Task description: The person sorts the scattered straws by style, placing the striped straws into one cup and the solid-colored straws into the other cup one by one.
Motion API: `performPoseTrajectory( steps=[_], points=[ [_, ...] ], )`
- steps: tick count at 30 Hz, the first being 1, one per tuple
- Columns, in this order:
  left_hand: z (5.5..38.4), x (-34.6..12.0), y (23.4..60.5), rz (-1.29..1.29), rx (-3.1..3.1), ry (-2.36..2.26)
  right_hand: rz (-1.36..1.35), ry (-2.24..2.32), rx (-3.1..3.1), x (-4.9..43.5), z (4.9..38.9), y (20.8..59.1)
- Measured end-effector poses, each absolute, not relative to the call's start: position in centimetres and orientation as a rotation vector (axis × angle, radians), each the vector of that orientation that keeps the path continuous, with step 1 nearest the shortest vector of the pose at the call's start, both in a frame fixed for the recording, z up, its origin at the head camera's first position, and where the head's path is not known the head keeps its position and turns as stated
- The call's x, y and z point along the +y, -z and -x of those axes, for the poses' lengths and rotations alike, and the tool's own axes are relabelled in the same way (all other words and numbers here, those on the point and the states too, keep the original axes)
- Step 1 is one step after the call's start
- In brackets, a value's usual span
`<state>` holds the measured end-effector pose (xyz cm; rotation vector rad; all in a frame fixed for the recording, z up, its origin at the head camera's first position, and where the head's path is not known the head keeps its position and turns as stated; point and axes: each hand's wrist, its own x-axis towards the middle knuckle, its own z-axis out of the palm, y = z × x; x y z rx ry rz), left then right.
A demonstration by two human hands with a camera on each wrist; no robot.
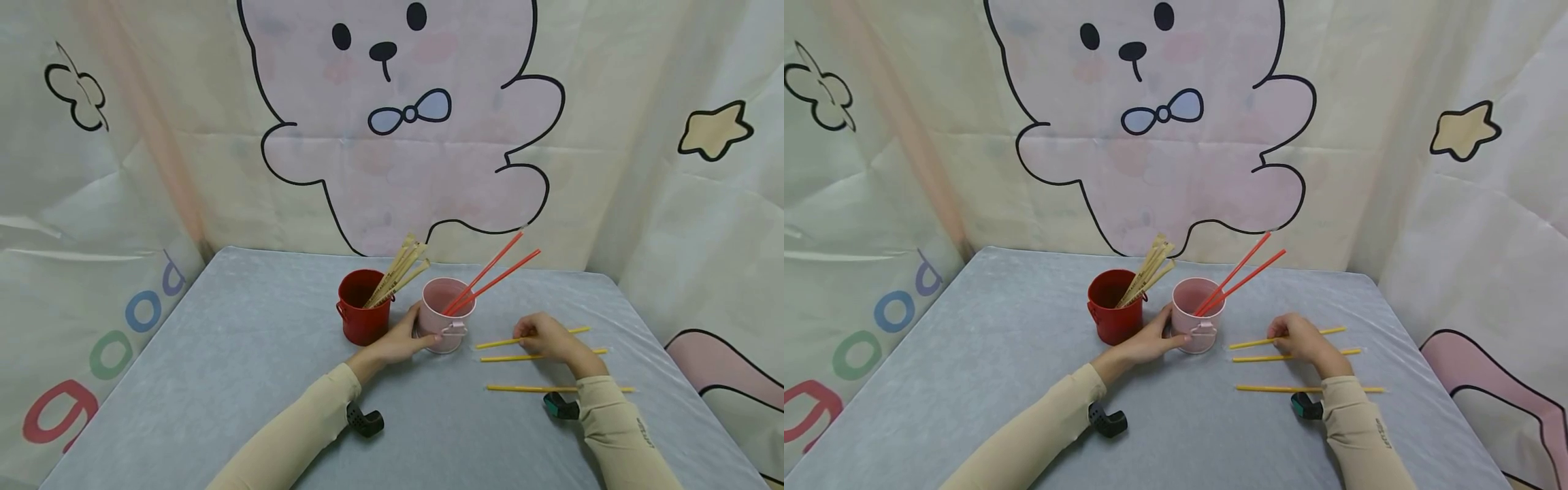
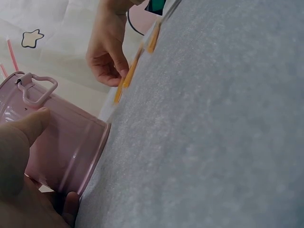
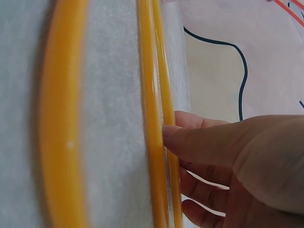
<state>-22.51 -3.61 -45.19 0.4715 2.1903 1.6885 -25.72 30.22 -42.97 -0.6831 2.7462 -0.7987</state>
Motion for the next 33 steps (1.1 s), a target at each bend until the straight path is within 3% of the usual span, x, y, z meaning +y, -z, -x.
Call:
performPoseTrajectory(
  steps=[12, 33],
  points=[
    [22.6, -3.6, 45.7, -0.485, 2.188, -1.698, 0.687, 0.786, 2.751, 30.5, 25.2, 42.1],
    [22.5, -3.6, 45.5, -0.480, 2.186, -1.688, 0.977, 0.939, 2.924, 30.0, 22.4, 36.0]
  ],
)
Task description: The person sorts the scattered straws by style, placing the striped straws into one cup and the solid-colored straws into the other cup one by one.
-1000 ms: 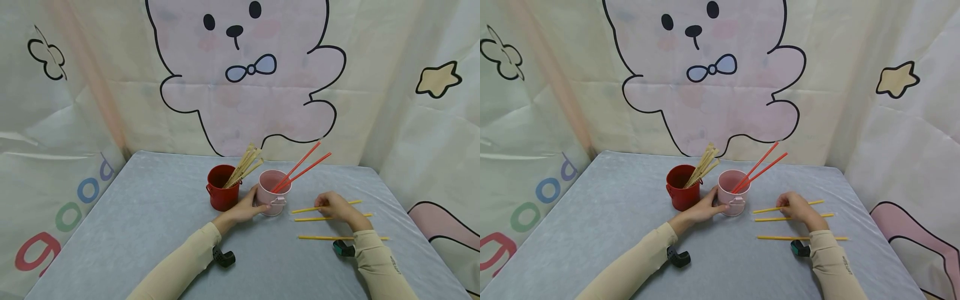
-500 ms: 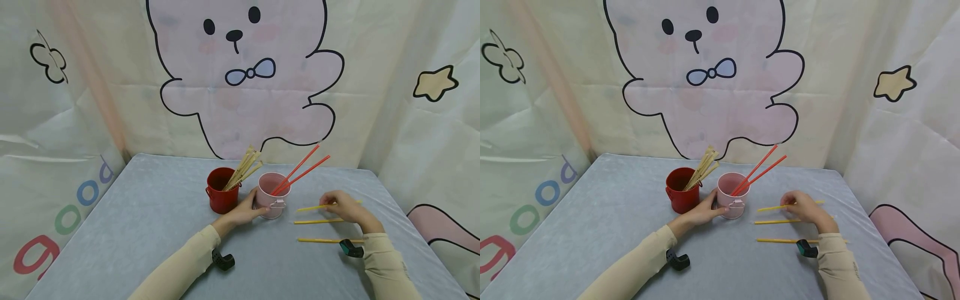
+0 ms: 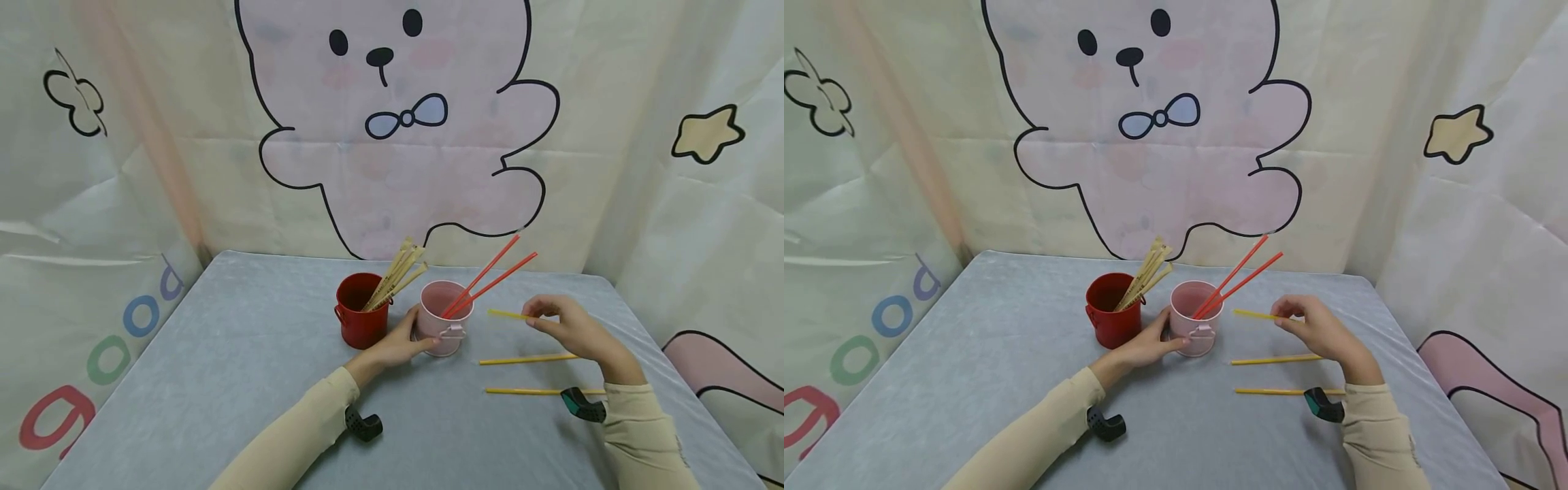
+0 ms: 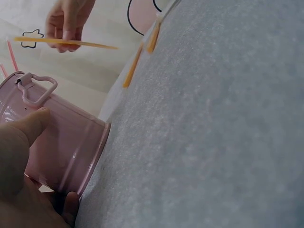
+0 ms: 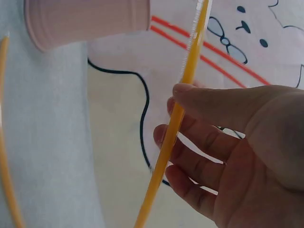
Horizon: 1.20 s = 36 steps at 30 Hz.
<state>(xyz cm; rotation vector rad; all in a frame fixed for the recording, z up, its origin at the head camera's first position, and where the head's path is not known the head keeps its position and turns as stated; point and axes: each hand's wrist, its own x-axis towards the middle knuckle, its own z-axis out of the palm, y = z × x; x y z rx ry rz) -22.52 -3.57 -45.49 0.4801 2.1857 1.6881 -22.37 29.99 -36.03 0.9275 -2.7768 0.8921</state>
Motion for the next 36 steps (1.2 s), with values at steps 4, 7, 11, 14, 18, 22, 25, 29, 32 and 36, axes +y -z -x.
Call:
performPoseTrajectory(
  steps=[4, 7, 11, 14, 18, 22, 25, 29, 32, 36],
  points=[
    [22.5, -3.6, 45.7, -0.480, 2.186, -1.686, -0.902, -0.919, -2.692, 29.2, 21.6, 35.3],
    [22.4, -3.7, 45.8, -0.476, 2.185, -1.683, -0.883, -0.999, -2.624, 28.6, 21.1, 34.7],
    [22.4, -3.7, 45.7, -0.474, 2.176, -1.689, -0.858, -1.160, -2.493, 28.0, 20.5, 34.0],
    [22.6, -3.7, 45.4, -0.479, 2.175, -1.691, -0.864, -1.383, -2.322, 27.7, 20.2, 33.4],
    [22.9, -3.6, 45.0, -0.495, 2.179, -1.697, -0.937, -1.734, -2.006, 27.5, 20.0, 32.5],
    [22.9, -3.6, 44.9, -0.496, 2.185, -1.697, -0.990, -1.979, -1.695, 27.3, 19.8, 31.7],
    [22.8, -3.6, 45.1, -0.487, 2.194, -1.686, -0.982, -2.134, -1.492, 27.2, 19.5, 31.3],
    [22.8, -3.7, 45.4, -0.484, 2.189, -1.686, -0.955, -2.315, -1.291, 27.2, 19.0, 31.0],
    [22.8, -3.8, 45.5, -0.480, 2.183, -1.688, -0.925, -2.410, -1.191, 27.0, 18.9, 30.8],
    [22.8, -3.7, 45.5, -0.468, 2.186, -1.679, -0.862, -2.452, -1.165, 26.4, 18.9, 31.1]
  ],
)
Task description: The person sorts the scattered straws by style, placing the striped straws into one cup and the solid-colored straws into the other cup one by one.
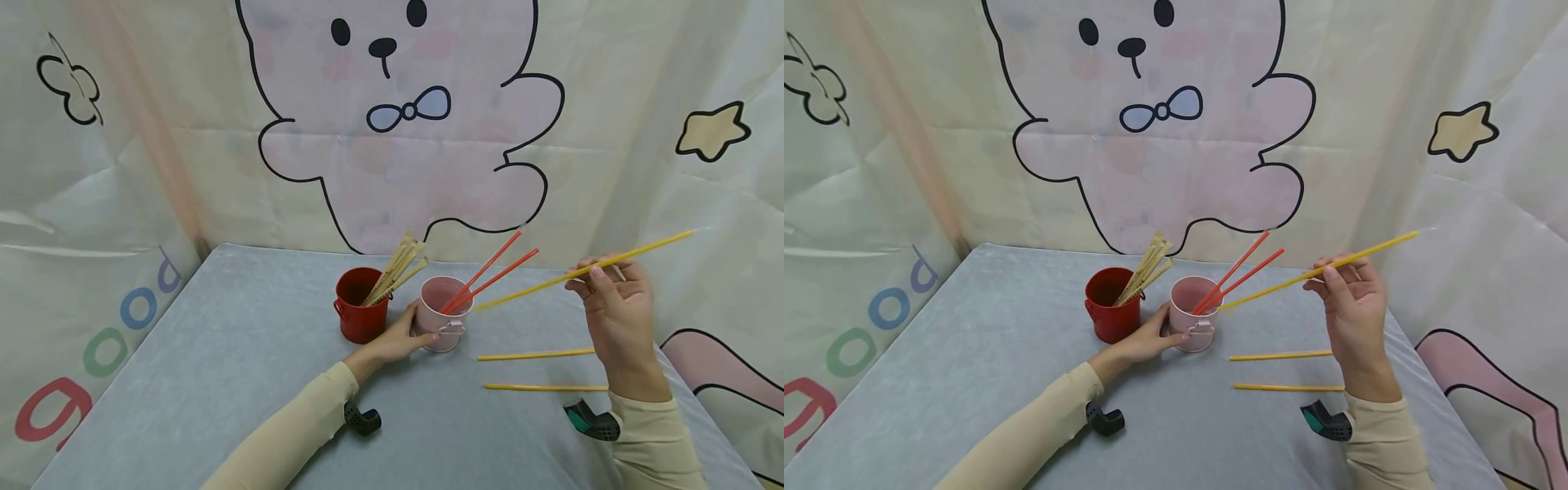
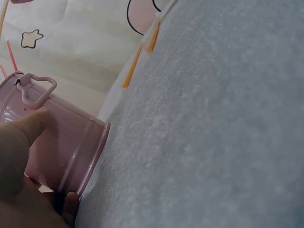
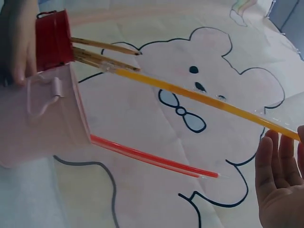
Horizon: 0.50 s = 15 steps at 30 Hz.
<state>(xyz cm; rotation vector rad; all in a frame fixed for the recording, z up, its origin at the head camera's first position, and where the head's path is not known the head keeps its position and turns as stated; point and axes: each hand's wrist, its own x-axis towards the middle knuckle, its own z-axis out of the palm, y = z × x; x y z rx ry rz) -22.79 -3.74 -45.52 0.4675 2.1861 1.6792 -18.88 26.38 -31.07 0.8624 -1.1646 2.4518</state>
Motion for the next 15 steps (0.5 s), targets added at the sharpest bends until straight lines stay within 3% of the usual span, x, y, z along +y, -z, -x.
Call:
performPoseTrajectory(
  steps=[15],
  points=[
    [22.8, -3.7, 45.4, -0.463, 2.178, -1.689, -0.639, -2.253, -1.601, 23.1, 19.6, 33.7]
  ],
)
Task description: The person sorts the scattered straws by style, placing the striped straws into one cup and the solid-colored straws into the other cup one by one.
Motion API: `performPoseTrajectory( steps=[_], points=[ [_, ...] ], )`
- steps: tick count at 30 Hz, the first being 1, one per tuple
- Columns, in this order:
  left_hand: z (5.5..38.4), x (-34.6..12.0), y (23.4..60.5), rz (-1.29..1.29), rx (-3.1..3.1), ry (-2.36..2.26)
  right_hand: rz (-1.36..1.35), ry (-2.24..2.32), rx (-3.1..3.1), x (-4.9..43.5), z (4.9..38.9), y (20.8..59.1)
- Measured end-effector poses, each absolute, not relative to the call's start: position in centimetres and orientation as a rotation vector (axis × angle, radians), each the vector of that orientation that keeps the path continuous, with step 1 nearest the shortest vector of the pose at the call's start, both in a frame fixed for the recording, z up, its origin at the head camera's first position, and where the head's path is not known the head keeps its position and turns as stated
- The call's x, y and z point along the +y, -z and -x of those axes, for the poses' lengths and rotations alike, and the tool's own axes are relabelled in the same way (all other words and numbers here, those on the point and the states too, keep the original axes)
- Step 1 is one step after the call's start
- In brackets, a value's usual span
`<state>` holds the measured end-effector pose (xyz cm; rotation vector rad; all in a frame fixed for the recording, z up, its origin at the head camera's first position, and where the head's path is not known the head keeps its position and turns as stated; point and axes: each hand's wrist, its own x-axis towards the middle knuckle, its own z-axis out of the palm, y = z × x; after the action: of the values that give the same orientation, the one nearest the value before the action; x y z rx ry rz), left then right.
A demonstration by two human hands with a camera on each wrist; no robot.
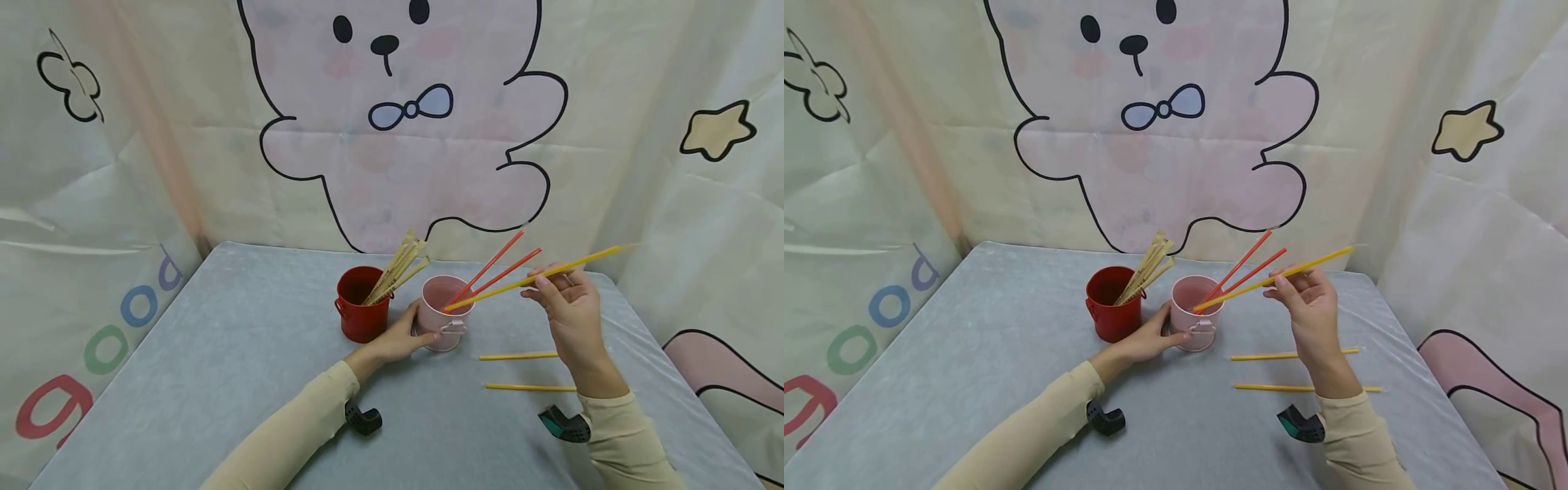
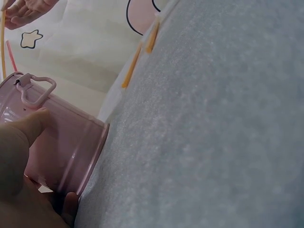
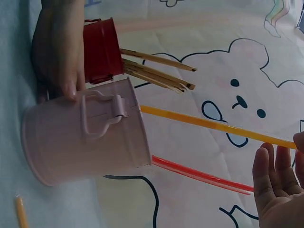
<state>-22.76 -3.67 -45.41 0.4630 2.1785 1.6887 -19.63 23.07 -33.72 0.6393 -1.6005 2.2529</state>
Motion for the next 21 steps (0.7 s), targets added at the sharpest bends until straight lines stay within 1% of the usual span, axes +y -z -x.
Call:
performPoseTrajectory(
  steps=[8, 15, 21],
  points=[
    [22.8, -3.7, 45.5, -0.489, 2.175, -1.694, -0.506, -2.129, -1.832, 22.5, 20.4, 35.2],
    [22.8, -3.8, 45.5, -0.461, 2.182, -1.675, -0.490, -1.998, -2.070, 21.7, 20.8, 36.5],
    [22.7, -3.8, 45.4, -0.474, 2.198, -1.660, -0.455, -1.938, -2.233, 21.9, 21.2, 37.0]
  ],
)
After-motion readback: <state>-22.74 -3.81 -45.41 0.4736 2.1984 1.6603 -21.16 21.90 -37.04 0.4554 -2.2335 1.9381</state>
